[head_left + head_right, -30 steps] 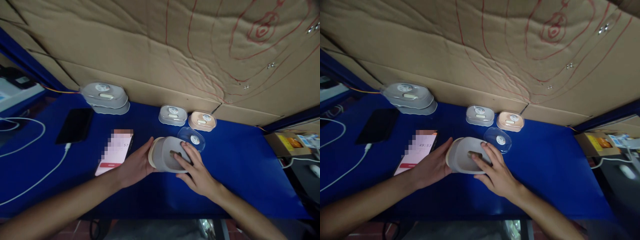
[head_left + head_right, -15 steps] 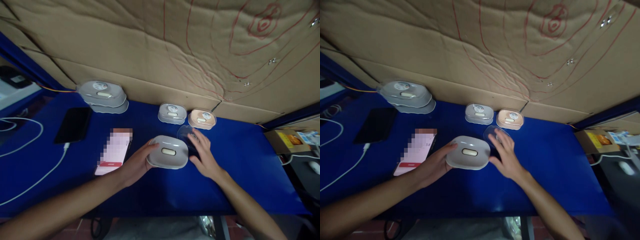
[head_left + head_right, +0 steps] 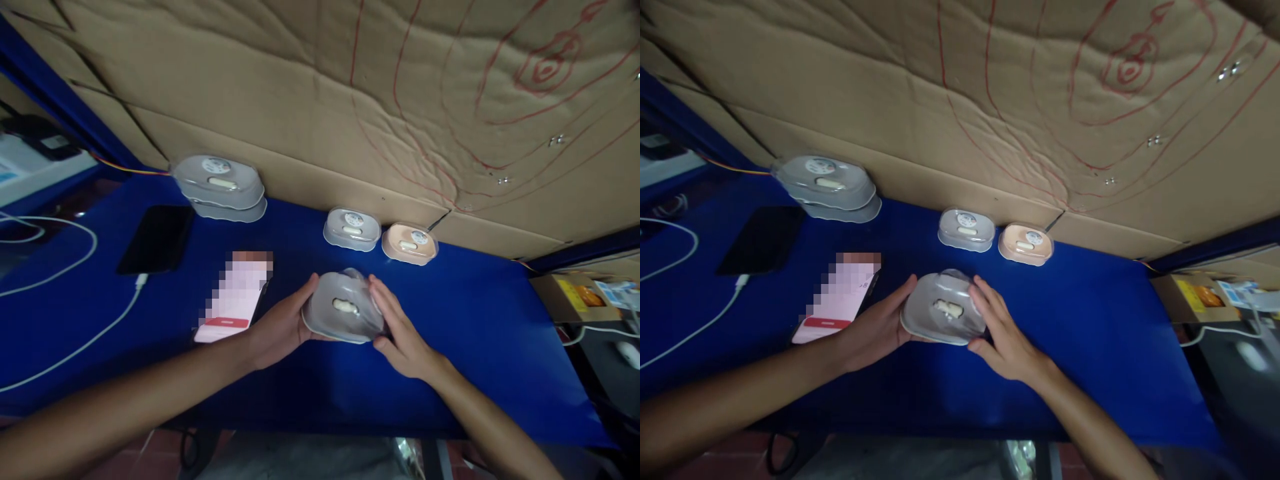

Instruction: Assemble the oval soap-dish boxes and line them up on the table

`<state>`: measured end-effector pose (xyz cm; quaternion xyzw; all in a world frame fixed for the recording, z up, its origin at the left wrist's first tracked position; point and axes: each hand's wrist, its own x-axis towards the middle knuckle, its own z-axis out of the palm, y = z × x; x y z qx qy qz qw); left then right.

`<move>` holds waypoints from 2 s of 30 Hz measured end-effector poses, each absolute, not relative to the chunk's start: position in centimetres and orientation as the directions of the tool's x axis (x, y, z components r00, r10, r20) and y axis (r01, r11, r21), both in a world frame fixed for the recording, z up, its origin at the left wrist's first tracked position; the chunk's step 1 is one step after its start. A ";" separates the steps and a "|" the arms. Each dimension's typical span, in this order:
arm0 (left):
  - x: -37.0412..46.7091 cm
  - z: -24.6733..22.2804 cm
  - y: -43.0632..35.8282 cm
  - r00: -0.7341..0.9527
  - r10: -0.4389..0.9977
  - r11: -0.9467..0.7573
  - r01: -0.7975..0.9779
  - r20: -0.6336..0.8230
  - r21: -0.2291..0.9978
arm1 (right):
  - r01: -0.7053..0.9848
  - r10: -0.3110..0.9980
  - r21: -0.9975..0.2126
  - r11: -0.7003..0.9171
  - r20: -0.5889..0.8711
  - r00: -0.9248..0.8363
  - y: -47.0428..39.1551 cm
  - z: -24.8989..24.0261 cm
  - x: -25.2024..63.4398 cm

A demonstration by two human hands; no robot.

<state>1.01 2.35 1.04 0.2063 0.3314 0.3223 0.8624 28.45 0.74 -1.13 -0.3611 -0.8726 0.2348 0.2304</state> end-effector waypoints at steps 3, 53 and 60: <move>1.2 0.7 1.8 0.584 0.703 0.690 -0.417 -0.407 0.592 | 0.552 0.705 -0.475 0.685 0.245 -0.665 0.4 -1.0 27.8; -0.2 -0.3 3.5 0.551 0.830 -0.426 0.528 0.086 0.735 | 0.847 0.874 -0.294 0.442 0.356 -0.332 8.0 -0.7 34.0; -0.1 -1.3 3.2 0.556 0.831 -0.344 0.480 0.024 0.807 | 0.606 0.744 -0.455 0.652 0.231 -0.627 0.3 0.0 26.8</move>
